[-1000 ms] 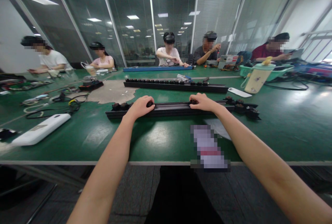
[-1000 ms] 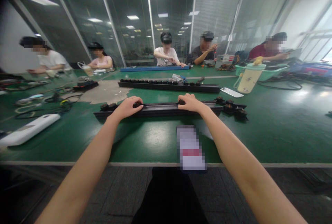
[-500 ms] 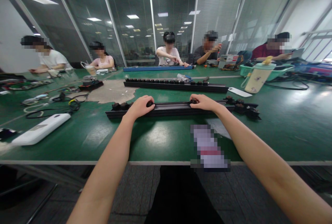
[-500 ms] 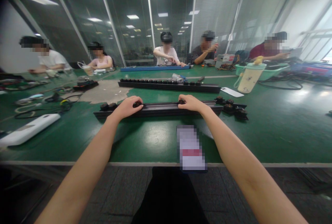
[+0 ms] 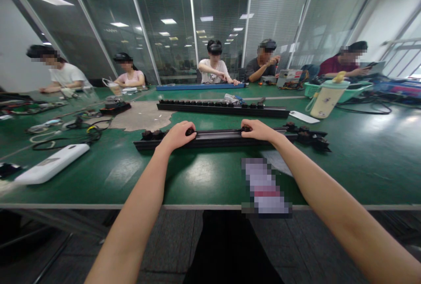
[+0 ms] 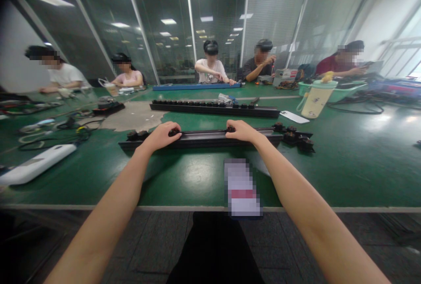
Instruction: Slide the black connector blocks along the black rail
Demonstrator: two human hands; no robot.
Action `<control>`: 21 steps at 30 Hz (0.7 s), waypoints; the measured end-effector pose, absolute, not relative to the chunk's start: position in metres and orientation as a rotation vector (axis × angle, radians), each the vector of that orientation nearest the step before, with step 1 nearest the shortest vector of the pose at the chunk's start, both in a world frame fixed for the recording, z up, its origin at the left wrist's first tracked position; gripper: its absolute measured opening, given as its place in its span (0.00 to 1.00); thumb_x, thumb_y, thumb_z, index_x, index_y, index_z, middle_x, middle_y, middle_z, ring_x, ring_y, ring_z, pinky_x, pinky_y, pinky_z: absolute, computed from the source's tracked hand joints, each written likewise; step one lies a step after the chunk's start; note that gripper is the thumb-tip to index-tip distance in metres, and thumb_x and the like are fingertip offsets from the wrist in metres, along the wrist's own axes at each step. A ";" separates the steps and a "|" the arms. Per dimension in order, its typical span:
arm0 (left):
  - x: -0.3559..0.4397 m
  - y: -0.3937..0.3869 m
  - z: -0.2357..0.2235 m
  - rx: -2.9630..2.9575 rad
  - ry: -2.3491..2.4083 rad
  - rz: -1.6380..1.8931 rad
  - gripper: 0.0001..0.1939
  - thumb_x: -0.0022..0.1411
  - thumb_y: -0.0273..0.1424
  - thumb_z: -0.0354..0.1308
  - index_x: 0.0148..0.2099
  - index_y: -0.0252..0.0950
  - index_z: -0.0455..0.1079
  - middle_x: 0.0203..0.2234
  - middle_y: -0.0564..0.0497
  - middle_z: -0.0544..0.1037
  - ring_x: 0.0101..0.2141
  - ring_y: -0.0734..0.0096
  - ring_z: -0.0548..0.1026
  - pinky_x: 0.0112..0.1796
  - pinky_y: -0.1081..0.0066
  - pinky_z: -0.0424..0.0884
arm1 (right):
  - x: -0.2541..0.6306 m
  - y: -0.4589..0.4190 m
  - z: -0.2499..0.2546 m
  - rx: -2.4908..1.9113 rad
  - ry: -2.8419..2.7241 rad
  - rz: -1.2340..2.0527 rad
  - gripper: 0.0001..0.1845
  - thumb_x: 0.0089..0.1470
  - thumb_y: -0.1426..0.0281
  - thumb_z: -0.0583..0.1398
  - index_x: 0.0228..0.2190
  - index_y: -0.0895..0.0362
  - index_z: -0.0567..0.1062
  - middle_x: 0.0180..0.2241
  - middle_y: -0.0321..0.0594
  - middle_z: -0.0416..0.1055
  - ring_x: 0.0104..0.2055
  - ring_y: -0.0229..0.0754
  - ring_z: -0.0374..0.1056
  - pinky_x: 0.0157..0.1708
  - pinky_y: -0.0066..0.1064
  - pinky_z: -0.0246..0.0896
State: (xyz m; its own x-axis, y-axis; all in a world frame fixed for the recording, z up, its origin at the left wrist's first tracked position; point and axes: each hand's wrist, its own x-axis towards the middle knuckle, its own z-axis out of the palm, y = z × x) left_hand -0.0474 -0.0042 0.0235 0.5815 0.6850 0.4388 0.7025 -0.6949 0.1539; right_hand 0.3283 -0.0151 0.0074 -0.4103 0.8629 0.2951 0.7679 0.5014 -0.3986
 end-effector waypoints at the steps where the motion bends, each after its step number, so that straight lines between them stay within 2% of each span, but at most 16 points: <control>1: -0.048 -0.004 0.023 -2.759 -1.209 -0.740 0.08 0.64 0.36 0.55 0.41 0.38 0.71 0.37 0.46 0.78 0.40 0.58 0.75 0.46 0.59 0.72 | 0.328 -0.015 0.007 -1.344 -2.285 0.274 0.13 0.48 0.59 0.60 0.34 0.54 0.70 0.30 0.37 0.70 0.34 0.44 0.64 0.36 0.33 0.54; 12: -0.047 -0.003 0.023 -2.759 -1.222 -0.741 0.08 0.64 0.36 0.55 0.41 0.38 0.72 0.38 0.45 0.78 0.40 0.56 0.76 0.46 0.59 0.72 | 0.336 -0.019 0.016 -1.388 -2.303 0.422 0.18 0.51 0.55 0.61 0.38 0.53 0.72 0.29 0.34 0.65 0.33 0.43 0.62 0.35 0.33 0.52; 21: -0.048 -0.004 0.023 -2.763 -1.229 -0.751 0.09 0.65 0.37 0.56 0.41 0.39 0.72 0.38 0.46 0.78 0.41 0.57 0.76 0.47 0.59 0.72 | 0.339 -0.016 0.011 -1.356 -2.262 0.433 0.18 0.51 0.53 0.62 0.37 0.54 0.72 0.28 0.33 0.64 0.32 0.42 0.59 0.35 0.33 0.50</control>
